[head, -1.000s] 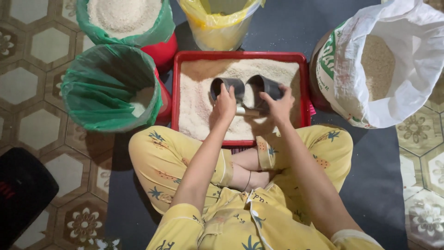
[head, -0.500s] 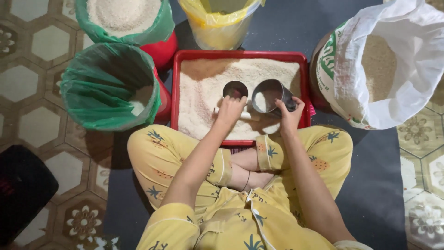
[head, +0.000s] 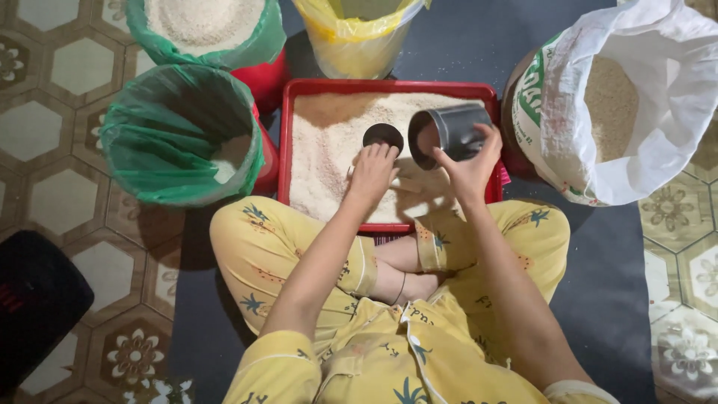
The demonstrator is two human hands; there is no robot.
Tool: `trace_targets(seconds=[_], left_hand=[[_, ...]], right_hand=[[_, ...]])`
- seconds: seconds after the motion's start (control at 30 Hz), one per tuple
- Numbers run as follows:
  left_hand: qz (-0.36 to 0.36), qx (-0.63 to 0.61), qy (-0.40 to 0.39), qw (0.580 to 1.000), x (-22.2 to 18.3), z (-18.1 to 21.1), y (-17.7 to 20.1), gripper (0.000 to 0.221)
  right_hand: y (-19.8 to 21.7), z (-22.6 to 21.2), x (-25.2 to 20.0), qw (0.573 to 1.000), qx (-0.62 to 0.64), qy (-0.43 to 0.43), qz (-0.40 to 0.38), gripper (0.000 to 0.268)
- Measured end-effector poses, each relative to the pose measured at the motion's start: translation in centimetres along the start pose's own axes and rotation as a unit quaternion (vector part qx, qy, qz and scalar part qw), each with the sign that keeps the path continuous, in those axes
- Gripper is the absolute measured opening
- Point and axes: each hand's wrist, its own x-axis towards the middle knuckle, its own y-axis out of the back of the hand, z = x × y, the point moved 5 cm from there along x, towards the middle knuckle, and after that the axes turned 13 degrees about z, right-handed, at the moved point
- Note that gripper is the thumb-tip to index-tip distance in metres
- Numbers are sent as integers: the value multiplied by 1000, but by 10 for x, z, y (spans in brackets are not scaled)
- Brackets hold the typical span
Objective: A person sitting on the floor scoops powder from a red tray into small metal cups and transfers it into larger bags.
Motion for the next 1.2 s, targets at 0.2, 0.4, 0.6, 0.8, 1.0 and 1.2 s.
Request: trace_targets(seconds=[0.2, 0.4, 0.6, 0.8, 1.0, 1.2], left_hand=[[-14, -52, 121, 991, -28, 5, 60, 29], [-28, -2, 101, 994, -55, 4, 11, 8], [-32, 56, 83, 994, -54, 7, -1, 16], [-82, 100, 69, 989, -50, 11, -8, 19], [-76, 108, 48, 990, -52, 15, 4, 28], [-1, 9, 65, 998, -28, -5, 4, 38]], right_hand=[[-10, -77, 9, 985, -16, 152, -80, 90], [-33, -93, 7, 954, -87, 256, -128, 91], [-45, -81, 7, 929, -144, 314, -131, 94], [-42, -90, 5, 923, -109, 353, -104, 91], [-39, -67, 10, 922, -108, 361, -91, 94], [-10, 0, 19, 949, -151, 248, -123, 90]])
